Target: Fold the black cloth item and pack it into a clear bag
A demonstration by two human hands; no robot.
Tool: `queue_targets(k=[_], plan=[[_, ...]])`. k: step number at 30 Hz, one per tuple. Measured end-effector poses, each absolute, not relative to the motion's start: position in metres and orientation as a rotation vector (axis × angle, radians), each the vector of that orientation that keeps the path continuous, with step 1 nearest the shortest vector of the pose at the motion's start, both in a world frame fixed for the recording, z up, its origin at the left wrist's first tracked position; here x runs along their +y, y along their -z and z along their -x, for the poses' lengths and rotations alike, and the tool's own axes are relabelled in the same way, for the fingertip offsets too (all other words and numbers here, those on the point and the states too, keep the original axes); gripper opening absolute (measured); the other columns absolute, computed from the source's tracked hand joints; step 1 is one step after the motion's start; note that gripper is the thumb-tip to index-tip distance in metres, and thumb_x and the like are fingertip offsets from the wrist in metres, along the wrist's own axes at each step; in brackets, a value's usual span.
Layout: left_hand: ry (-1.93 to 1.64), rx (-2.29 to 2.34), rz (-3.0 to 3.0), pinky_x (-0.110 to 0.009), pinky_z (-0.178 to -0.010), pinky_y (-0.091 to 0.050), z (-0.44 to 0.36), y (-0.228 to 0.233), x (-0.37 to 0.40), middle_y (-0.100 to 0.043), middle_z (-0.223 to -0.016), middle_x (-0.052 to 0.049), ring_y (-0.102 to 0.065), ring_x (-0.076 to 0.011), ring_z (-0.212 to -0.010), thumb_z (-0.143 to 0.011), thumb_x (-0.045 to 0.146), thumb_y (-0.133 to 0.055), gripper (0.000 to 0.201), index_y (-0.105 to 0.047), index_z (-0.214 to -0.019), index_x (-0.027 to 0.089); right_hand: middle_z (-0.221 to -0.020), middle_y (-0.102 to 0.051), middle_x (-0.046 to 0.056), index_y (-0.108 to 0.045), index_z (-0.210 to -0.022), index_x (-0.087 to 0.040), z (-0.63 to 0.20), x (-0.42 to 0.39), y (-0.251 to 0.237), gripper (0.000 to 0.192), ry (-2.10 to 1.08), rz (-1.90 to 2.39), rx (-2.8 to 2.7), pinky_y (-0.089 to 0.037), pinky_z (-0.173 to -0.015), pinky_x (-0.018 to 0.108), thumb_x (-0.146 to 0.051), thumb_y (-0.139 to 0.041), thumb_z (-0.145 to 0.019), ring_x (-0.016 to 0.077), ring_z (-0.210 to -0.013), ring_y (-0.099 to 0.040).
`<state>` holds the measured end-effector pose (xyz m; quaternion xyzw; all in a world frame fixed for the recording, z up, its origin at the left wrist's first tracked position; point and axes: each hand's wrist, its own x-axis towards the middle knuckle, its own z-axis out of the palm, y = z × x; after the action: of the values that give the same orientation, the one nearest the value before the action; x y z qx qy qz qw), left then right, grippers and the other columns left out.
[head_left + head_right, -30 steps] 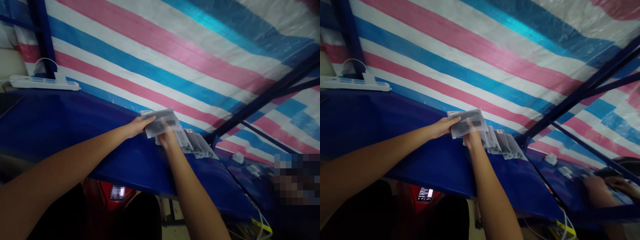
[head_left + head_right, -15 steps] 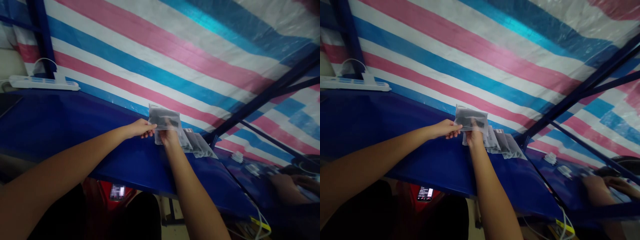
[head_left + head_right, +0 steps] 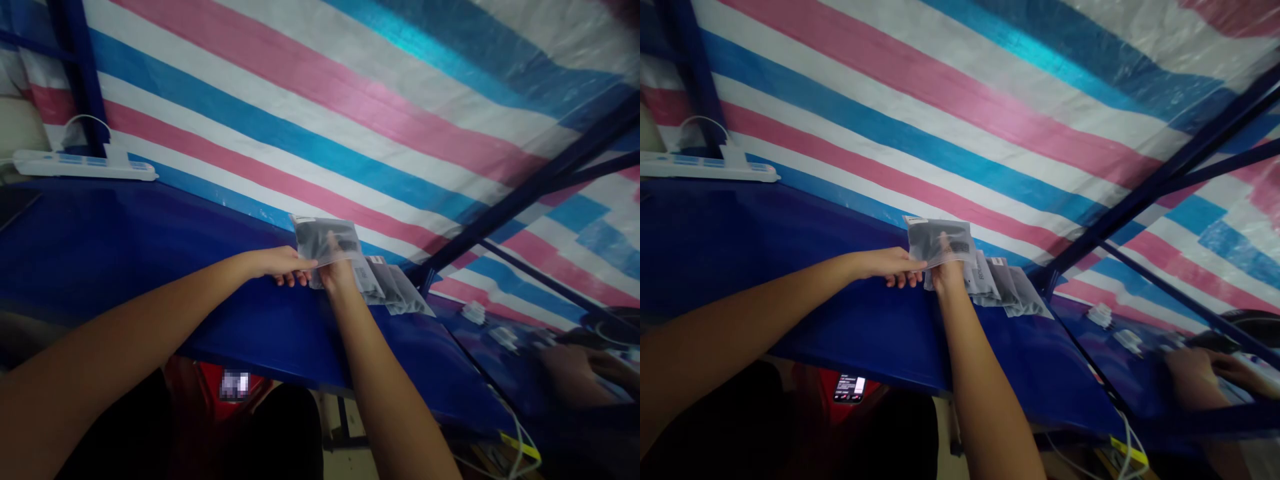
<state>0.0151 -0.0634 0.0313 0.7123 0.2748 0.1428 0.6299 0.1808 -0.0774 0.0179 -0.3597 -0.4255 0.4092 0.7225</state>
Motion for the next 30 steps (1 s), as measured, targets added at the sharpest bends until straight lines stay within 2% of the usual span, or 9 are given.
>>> queue_targets(k=[3,6,9,12,15,20,23,26,30], plan=[[-0.300,0.619,-1.501,-0.033,-0.063,-0.052,0.002,-0.034,-0.044,-0.073,-0.103,-0.015,-0.070,-0.0244,-0.080,-0.073,0.069,-0.068,0.057,-0.072,-0.098,0.017,-0.108,-0.070,0.001,-0.058,-0.104,-0.026,-0.176,-0.082,-0.022,0.027,-0.982,0.758,-0.932,-0.054,-0.096,0.036,-0.039,-0.069,-0.082,0.0183,-0.103,-0.067],[-0.540,0.651,-1.315,-0.038,-0.069,-0.055,0.019,-0.036,-0.019,-0.073,-0.104,-0.015,-0.071,-0.0301,-0.088,-0.073,0.074,-0.061,0.066,-0.068,-0.111,0.021,-0.119,-0.067,0.004,-0.057,-0.112,-0.026,-0.172,-0.085,-0.024,0.033,-1.001,0.814,-0.975,-0.055,-0.094,0.037,-0.040,-0.066,-0.084,0.0205,-0.106,-0.066],[-0.752,0.710,-1.238,-0.038,-0.069,-0.055,0.025,-0.037,-0.005,-0.073,-0.104,-0.017,-0.071,-0.0303,-0.088,-0.074,0.076,-0.058,0.069,-0.068,-0.108,0.017,-0.126,-0.065,0.005,-0.057,-0.116,-0.027,-0.168,-0.088,-0.023,0.038,-0.955,0.897,-1.071,-0.057,-0.090,0.037,-0.043,-0.068,-0.083,0.0224,-0.106,-0.067],[-0.855,0.654,-1.373,-0.038,-0.075,-0.056,0.019,-0.036,-0.010,-0.074,-0.106,-0.014,-0.070,-0.0282,-0.091,-0.073,0.064,-0.071,0.055,-0.071,-0.105,0.019,-0.131,-0.063,0.006,-0.059,-0.121,-0.026,-0.166,-0.091,-0.022,0.045,-0.829,0.969,-1.233,-0.056,-0.092,0.038,-0.044,-0.072,-0.081,0.0233,-0.111,-0.065],[-0.884,0.580,-1.522,-0.039,-0.083,-0.056,0.009,-0.033,-0.023,-0.074,-0.109,-0.011,-0.069,-0.0278,-0.098,-0.067,0.047,-0.083,0.044,-0.074,-0.102,0.022,-0.124,-0.066,0.008,-0.062,-0.121,-0.024,-0.167,-0.093,-0.022,0.049,-0.655,1.106,-1.328,-0.055,-0.093,0.040,-0.046,-0.075,-0.079,0.0249,-0.111,-0.064],[-0.918,0.602,-1.448,-0.043,-0.087,-0.057,0.003,-0.027,-0.033,-0.073,-0.111,-0.012,-0.069,-0.0291,-0.101,-0.066,0.040,-0.085,0.050,-0.071,-0.111,0.022,-0.114,-0.070,0.008,-0.068,-0.113,-0.023,-0.169,-0.096,-0.022,0.040,-0.686,1.100,-1.493,-0.055,-0.090,0.038,-0.046,-0.071,-0.081,0.0256,-0.106,-0.066],[-0.959,0.616,-1.392,-0.044,-0.087,-0.057,0.004,-0.027,-0.030,-0.072,-0.113,-0.014,-0.070,-0.0292,-0.101,-0.064,0.037,-0.087,0.057,-0.068,-0.115,0.021,-0.094,-0.072,0.006,-0.072,-0.095,-0.019,-0.172,-0.095,-0.023,0.030,-0.677,1.130,-1.522,-0.056,-0.081,0.036,-0.044,-0.069,-0.081,0.0227,-0.088,-0.068],[-1.030,0.640,-1.382,-0.045,-0.089,-0.057,0.006,-0.029,-0.029,-0.071,-0.117,-0.014,-0.069,-0.0296,-0.103,-0.061,0.034,-0.089,0.064,-0.065,-0.118,0.021,-0.070,-0.065,0.002,-0.069,-0.079,-0.017,-0.178,-0.095,-0.030,0.029,-0.474,1.222,-1.304,-0.055,-0.067,0.032,-0.046,-0.067,-0.079,0.0179,-0.068,-0.063],[-1.016,0.633,-1.414,-0.046,-0.088,-0.057,0.007,-0.032,-0.033,-0.070,-0.118,-0.013,-0.068,-0.0304,-0.105,-0.059,0.033,-0.090,0.069,-0.063,-0.121,0.022,-0.089,-0.068,0.003,-0.066,-0.095,-0.019,-0.183,-0.095,-0.039,0.040,-0.462,1.171,-1.002,-0.054,-0.064,0.028,-0.055,-0.068,-0.076,0.0165,-0.076,-0.064]])
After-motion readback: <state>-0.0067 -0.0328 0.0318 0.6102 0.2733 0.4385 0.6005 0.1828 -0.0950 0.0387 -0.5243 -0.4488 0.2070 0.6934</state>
